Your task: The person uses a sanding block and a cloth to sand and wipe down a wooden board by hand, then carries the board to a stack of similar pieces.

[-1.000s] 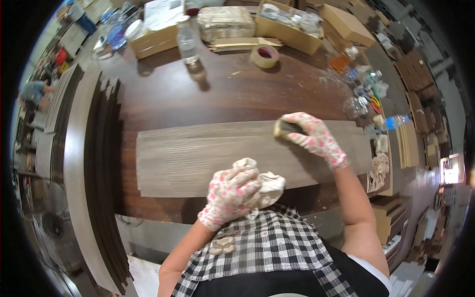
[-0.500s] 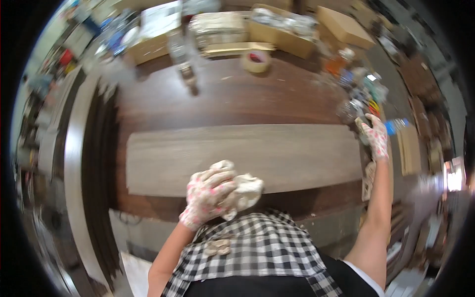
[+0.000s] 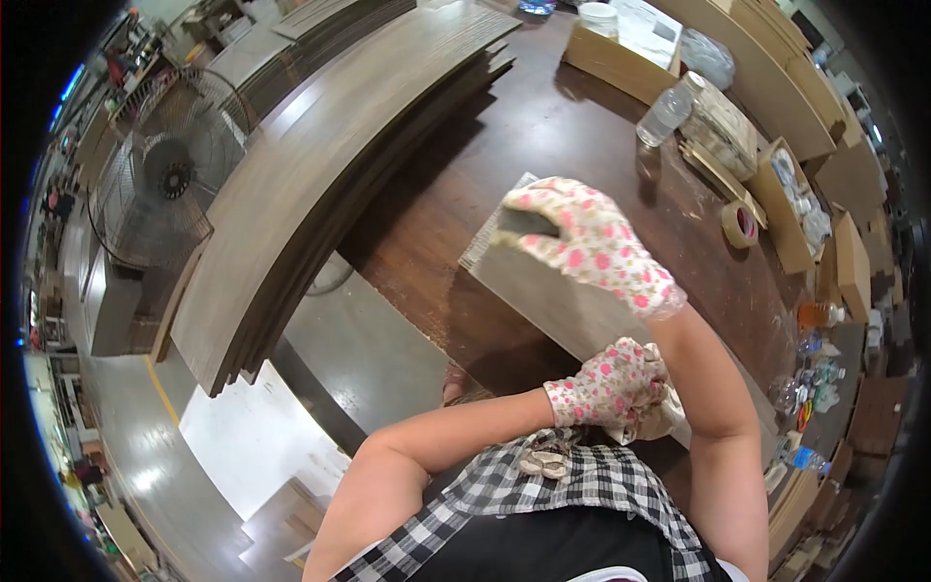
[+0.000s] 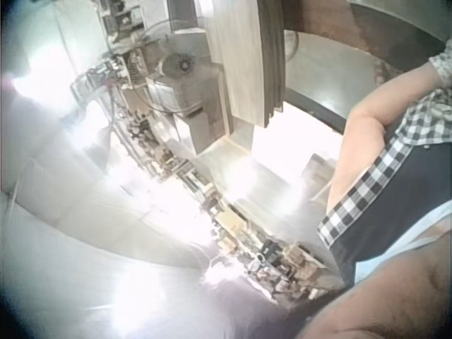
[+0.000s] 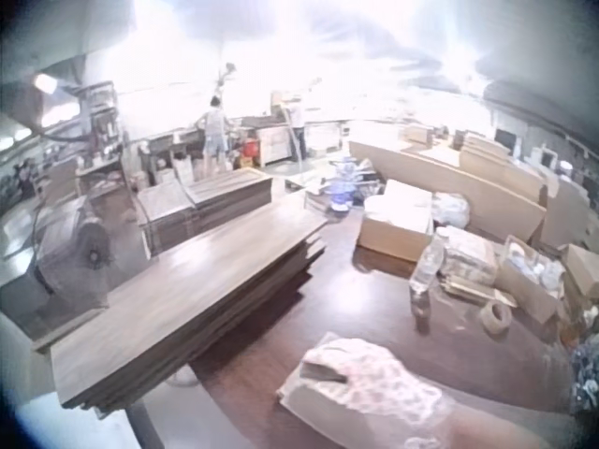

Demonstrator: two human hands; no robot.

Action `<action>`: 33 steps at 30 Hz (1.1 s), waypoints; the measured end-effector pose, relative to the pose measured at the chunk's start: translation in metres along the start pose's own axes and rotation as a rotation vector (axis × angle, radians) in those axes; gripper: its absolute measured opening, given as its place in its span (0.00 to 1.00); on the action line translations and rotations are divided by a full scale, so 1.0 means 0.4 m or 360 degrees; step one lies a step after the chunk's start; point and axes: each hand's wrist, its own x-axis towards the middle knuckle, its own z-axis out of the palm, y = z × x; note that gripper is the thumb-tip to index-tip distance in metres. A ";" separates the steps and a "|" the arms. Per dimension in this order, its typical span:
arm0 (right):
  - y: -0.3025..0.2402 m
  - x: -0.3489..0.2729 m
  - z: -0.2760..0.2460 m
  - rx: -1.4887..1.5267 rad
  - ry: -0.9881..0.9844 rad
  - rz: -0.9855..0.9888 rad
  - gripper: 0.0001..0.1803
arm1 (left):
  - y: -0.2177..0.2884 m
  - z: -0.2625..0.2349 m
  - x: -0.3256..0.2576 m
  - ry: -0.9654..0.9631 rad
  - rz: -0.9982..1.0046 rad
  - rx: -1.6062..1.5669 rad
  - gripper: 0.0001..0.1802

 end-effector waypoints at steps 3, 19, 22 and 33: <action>-0.029 0.054 0.043 0.0037 -0.0328 -0.0214 0.18 | -0.007 -0.010 0.003 -0.0137 -0.0076 -0.0110 0.16; 0.026 0.076 0.053 -0.0844 -0.0227 -0.0050 0.14 | -0.021 0.018 0.001 -0.0023 0.0077 -0.0114 0.19; -0.049 0.063 0.087 -0.0767 -0.0249 -0.0039 0.11 | -0.018 0.043 -0.001 -0.0179 -0.0023 -0.0191 0.17; -0.079 -0.086 -0.054 0.0602 0.0724 0.0217 0.11 | 0.018 -0.152 0.006 -0.0655 -0.0595 0.0475 0.24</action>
